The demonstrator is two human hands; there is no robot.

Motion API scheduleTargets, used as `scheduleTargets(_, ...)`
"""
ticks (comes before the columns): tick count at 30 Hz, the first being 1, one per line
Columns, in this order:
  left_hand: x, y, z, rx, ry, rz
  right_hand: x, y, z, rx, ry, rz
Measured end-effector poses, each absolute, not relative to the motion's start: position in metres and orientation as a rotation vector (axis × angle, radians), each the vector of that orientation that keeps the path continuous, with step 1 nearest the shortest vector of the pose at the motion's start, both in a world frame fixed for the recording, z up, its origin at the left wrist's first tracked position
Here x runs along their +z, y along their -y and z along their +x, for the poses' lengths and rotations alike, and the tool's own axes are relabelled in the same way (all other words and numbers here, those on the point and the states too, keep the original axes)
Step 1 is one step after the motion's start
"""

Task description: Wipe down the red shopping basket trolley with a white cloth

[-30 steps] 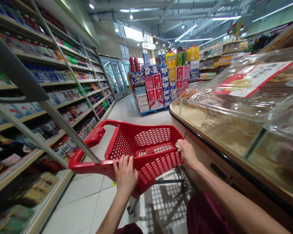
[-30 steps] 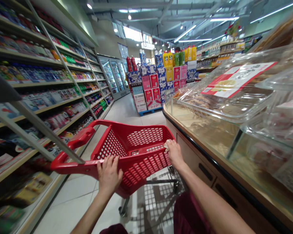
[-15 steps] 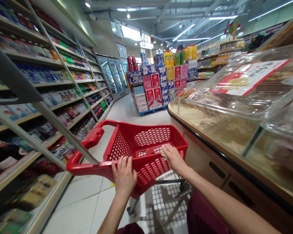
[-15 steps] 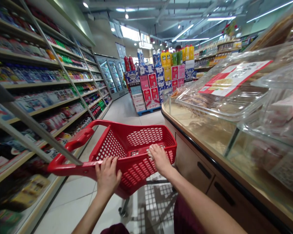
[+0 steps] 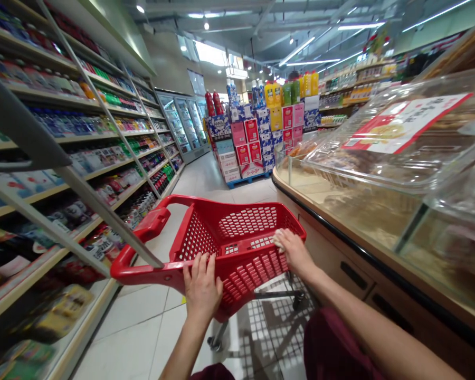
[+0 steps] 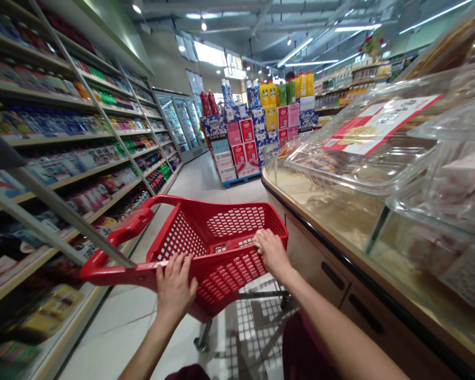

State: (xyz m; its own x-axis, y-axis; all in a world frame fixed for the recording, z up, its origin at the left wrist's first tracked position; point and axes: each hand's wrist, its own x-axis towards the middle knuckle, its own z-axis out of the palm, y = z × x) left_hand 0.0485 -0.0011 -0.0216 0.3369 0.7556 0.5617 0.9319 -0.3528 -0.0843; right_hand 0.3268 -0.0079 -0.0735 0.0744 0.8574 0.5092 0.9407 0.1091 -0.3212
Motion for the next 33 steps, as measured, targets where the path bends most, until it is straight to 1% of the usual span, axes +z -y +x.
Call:
scheduleTargets(2, -0.023, 0.001, 0.05, -0.62, 1.496, -2.211, -0.075, 0.008, 0.346, -0.194, 1.566, -1.953)
scheduleTargets(4, -0.023, 0.001, 0.052, -0.627, 1.511, -2.201, -0.076, 0.008, 0.349, -0.205, 1.507, -2.008)
scheduleTargets(8, -0.023, 0.0, 0.051, -0.626, 1.506, -2.187, -0.079, 0.009, 0.32, -0.199, 1.854, -1.692)
scheduleTargets(10, -0.023, -0.001, 0.049, -0.62, 1.481, -2.189, -0.08, 0.009, 0.32, -0.186, 1.885, -1.648)
scheduleTargets(13, -0.024, 0.0, 0.049, -0.617, 1.457, -2.182, -0.081, 0.01, 0.344, -0.196, 1.585, -1.888)
scheduleTargets(15, -0.025, 0.0, 0.051, -0.624, 1.466, -2.159, -0.082, 0.01, 0.352, -0.21, 1.464, -1.952)
scheduleTargets(20, -0.026, -0.001, 0.052, -0.646, 1.467, -2.145, -0.078, 0.011, 0.32, -0.156, 1.892, -1.597)
scheduleTargets(22, -0.026, -0.001, 0.05, -0.64, 1.446, -2.166, -0.075, 0.01, 0.323, -0.143, 1.862, -1.662)
scheduleTargets(24, -0.026, -0.002, 0.049, -0.625, 1.434, -2.17, -0.073, 0.008, 0.335, -0.146, 1.651, -1.873)
scheduleTargets(26, -0.026, -0.002, 0.05, -0.618, 1.438, -2.148, -0.072, 0.008, 0.341, -0.144, 1.517, -1.987)
scheduleTargets(28, -0.027, -0.002, 0.05, -0.619, 1.446, -2.122, -0.072, 0.008, 0.331, -0.135, 1.597, -1.921)
scheduleTargets(31, -0.027, -0.002, 0.049, -0.614, 1.439, -2.122, -0.071, 0.01, 0.312, -0.109, 1.855, -1.704)
scheduleTargets(33, -0.027, -0.002, 0.048, -0.61, 1.43, -2.142, -0.07, 0.01, 0.315, -0.1, 1.858, -1.729)
